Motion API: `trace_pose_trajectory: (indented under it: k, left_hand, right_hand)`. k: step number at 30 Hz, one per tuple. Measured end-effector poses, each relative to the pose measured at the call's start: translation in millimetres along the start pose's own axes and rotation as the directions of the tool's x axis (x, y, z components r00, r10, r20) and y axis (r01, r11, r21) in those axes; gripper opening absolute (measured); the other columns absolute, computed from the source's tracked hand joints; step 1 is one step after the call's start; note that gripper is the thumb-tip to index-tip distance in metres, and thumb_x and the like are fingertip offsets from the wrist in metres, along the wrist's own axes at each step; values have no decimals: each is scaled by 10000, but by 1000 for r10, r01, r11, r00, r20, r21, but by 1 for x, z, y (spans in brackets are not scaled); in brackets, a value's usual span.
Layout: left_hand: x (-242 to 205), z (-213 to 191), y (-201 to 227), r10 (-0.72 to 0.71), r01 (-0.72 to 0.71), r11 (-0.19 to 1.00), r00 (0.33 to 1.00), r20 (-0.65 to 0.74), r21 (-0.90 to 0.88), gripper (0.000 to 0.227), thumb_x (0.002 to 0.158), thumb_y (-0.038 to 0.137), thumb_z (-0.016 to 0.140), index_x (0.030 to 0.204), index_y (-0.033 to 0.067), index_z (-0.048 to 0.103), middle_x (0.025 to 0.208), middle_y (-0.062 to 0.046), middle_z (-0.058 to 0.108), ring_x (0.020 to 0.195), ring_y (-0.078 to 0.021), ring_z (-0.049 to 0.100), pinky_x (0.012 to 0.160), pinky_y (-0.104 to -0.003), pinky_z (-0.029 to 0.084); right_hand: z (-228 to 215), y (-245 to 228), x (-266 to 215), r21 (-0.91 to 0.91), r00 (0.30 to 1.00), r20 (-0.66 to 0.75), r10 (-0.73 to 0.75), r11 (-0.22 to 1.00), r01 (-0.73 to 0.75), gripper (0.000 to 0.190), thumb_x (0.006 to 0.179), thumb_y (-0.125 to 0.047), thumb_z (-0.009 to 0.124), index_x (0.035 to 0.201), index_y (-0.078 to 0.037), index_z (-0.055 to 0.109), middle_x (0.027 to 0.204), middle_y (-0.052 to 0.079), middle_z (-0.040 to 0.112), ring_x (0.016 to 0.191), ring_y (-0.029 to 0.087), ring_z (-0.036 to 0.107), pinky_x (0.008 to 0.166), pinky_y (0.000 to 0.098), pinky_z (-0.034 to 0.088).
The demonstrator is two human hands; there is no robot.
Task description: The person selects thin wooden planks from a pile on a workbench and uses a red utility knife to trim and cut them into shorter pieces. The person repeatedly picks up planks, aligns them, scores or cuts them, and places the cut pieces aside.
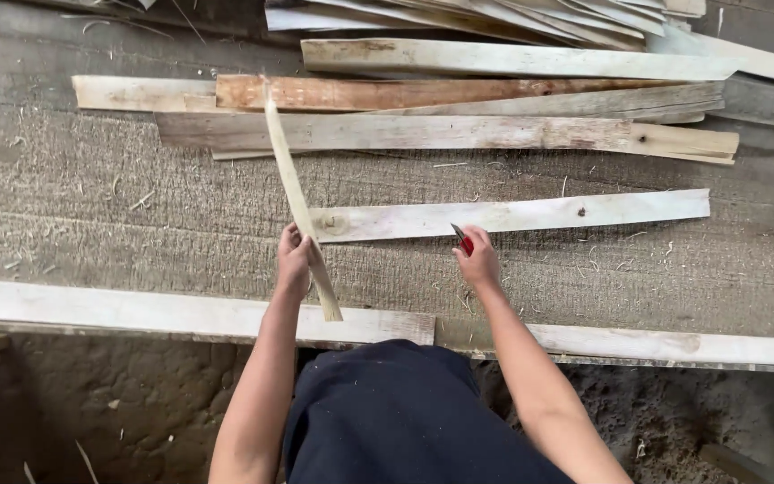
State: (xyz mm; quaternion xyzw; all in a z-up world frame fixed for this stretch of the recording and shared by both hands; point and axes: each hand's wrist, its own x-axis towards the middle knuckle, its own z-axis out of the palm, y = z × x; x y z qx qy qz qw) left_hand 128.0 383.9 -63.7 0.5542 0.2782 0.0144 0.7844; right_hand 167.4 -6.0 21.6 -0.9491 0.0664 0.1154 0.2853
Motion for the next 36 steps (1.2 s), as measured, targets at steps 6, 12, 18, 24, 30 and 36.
trace_pose_trajectory:
  k: [6,12,18,24,30,36]
  left_hand:
    - [-39,-23,-13,26,-28,1000,991,-133,-12,353,1057,42,505,1396,136,501,1150,-94,638,969,-215,644,820,-372,563]
    - [-98,-1,29,51,-16,981,982,-180,192,413,1015,-18,562,1404,109,504,1250,-179,627,1088,-316,644,904,-483,543]
    - [-91,32,37,-20,59,965,989,-150,257,341,975,17,663,1304,75,593,1148,-193,692,1011,-311,686,830,-467,584]
    - [-53,45,22,-80,77,913,997,-8,401,292,910,65,759,1175,159,682,1046,-130,753,940,-250,737,752,-394,627]
    - [5,54,-29,-136,70,851,987,88,520,366,891,112,797,1209,63,623,1064,-208,738,913,-309,747,694,-412,654]
    - [9,63,-18,-200,92,876,963,182,474,354,903,26,744,1214,32,574,1045,-227,716,844,-296,721,668,-388,647]
  right_hand:
    - [-4,-25,22,0,979,92,-180,984,180,710,810,-203,858,1439,-109,542,1537,56,456,1266,394,595,1038,541,537]
    - [12,-32,46,-60,947,261,-186,976,208,773,820,-186,842,1508,-181,490,1609,-15,366,1351,365,535,1123,553,493]
    - [5,-29,49,-157,940,294,-173,961,226,709,856,-149,791,1490,-185,475,1585,0,372,1281,389,592,1055,573,532]
    - [-3,-40,49,-226,934,345,-91,958,177,872,867,-229,800,1596,-225,321,1671,-25,255,1334,372,557,1101,567,503]
    - [9,-28,64,-263,940,334,-68,951,162,794,856,-201,812,1535,-208,401,1625,-41,317,1321,369,571,1110,563,501]
    - [-7,-42,48,-267,946,318,-56,953,146,775,852,-116,808,1521,-216,430,1580,-22,397,1304,349,591,1089,569,511]
